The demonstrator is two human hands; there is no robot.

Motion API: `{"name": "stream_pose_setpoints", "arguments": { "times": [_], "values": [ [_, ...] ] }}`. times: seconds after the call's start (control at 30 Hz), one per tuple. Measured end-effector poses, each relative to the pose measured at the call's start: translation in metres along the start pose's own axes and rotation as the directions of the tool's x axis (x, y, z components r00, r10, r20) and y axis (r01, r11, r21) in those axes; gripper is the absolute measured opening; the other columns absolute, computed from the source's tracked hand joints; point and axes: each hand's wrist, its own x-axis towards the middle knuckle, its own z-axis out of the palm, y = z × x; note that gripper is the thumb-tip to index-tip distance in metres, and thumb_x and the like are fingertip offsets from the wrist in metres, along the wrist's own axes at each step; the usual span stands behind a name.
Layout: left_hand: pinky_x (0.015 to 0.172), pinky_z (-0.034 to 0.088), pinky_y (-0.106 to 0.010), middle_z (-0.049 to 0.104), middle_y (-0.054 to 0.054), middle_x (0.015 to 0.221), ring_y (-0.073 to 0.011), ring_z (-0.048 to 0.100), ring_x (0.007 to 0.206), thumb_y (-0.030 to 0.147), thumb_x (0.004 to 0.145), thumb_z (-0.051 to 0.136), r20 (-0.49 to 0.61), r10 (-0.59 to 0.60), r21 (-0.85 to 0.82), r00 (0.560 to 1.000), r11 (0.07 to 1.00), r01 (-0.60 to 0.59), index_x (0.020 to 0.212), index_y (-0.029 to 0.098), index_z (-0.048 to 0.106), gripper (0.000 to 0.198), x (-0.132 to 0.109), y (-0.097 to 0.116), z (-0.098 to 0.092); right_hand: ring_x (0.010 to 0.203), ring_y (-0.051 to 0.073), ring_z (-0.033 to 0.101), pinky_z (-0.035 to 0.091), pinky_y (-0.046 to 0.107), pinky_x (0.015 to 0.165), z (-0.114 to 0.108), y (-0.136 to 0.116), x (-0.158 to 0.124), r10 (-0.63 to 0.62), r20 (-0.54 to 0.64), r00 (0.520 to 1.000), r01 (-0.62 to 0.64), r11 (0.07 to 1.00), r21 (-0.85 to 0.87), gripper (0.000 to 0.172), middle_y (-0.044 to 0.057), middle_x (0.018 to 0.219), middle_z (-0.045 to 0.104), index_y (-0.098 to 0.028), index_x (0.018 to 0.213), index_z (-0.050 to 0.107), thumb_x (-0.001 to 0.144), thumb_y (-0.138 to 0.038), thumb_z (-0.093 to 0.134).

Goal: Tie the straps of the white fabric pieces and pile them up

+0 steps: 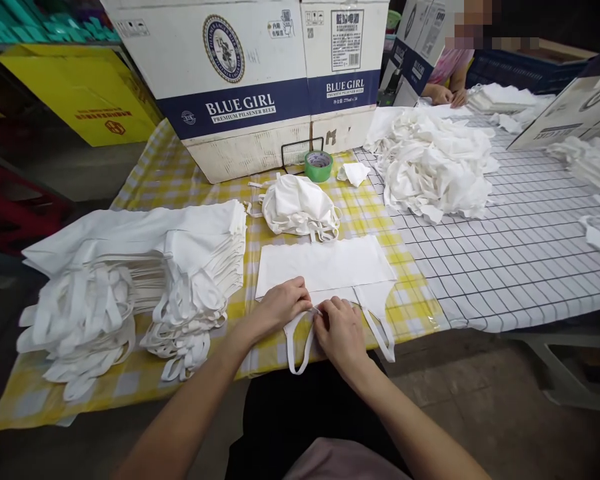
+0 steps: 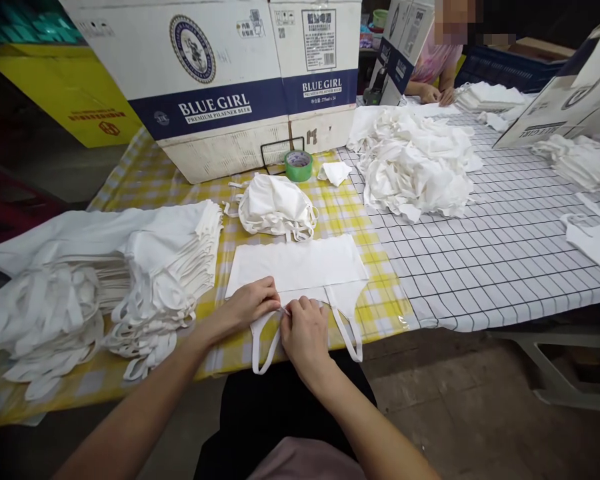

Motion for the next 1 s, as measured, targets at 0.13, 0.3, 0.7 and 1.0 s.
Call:
{"name": "stream_pose_setpoints", "arguments": {
  "times": [0.13,0.3,0.7,1.0],
  "values": [
    [0.064,0.038,-0.023,0.05,0.0,0.083,-0.0103,0.05,0.068,0.027,0.086,0.045,0.002,0.004,-0.032,1.0,0.999,-0.004,0.072,0.017,0.059,0.022,-0.001,0.0,-0.002,0.075,0.018,0.052,0.03,0.03,0.07,-0.003,0.008,0.006,0.013,0.049,0.999,-0.018,0.993,0.116,0.016,0.002,0.074,0.06,-0.021,0.073,0.062,0.082,-0.02,0.049],
    [0.065,0.037,-0.022,0.05,0.0,0.082,-0.01,0.049,0.068,0.027,0.087,0.042,0.02,0.018,-0.065,1.0,0.998,-0.017,0.072,0.017,0.057,0.023,0.0,-0.004,-0.003,0.075,0.017,0.055,0.033,0.027,0.07,-0.005,0.011,0.011,0.025,0.094,0.995,-0.041,0.985,0.169,0.022,0.002,0.071,0.063,-0.022,0.07,0.066,0.081,-0.018,0.048],
    [0.064,0.035,-0.022,0.049,0.0,0.079,-0.0109,0.048,0.07,0.029,0.086,0.041,0.092,0.014,-0.155,0.996,0.988,0.001,0.069,0.017,0.054,0.025,0.003,-0.003,-0.014,0.065,0.014,0.053,0.031,0.024,0.063,-0.012,0.007,0.017,0.038,0.155,0.987,-0.05,0.996,0.078,0.026,0.002,0.068,0.064,-0.019,0.06,0.061,0.08,-0.018,0.045],
    [0.065,0.036,-0.022,0.05,0.001,0.079,-0.0107,0.049,0.07,0.028,0.084,0.045,0.1,0.01,-0.172,0.995,0.985,0.007,0.071,0.017,0.056,0.02,0.005,-0.007,-0.012,0.061,0.012,0.051,0.028,0.024,0.06,-0.013,0.009,0.018,0.034,0.167,0.985,-0.051,0.994,0.098,0.025,0.001,0.067,0.063,-0.019,0.061,0.06,0.08,-0.019,0.044]
  ]
}}
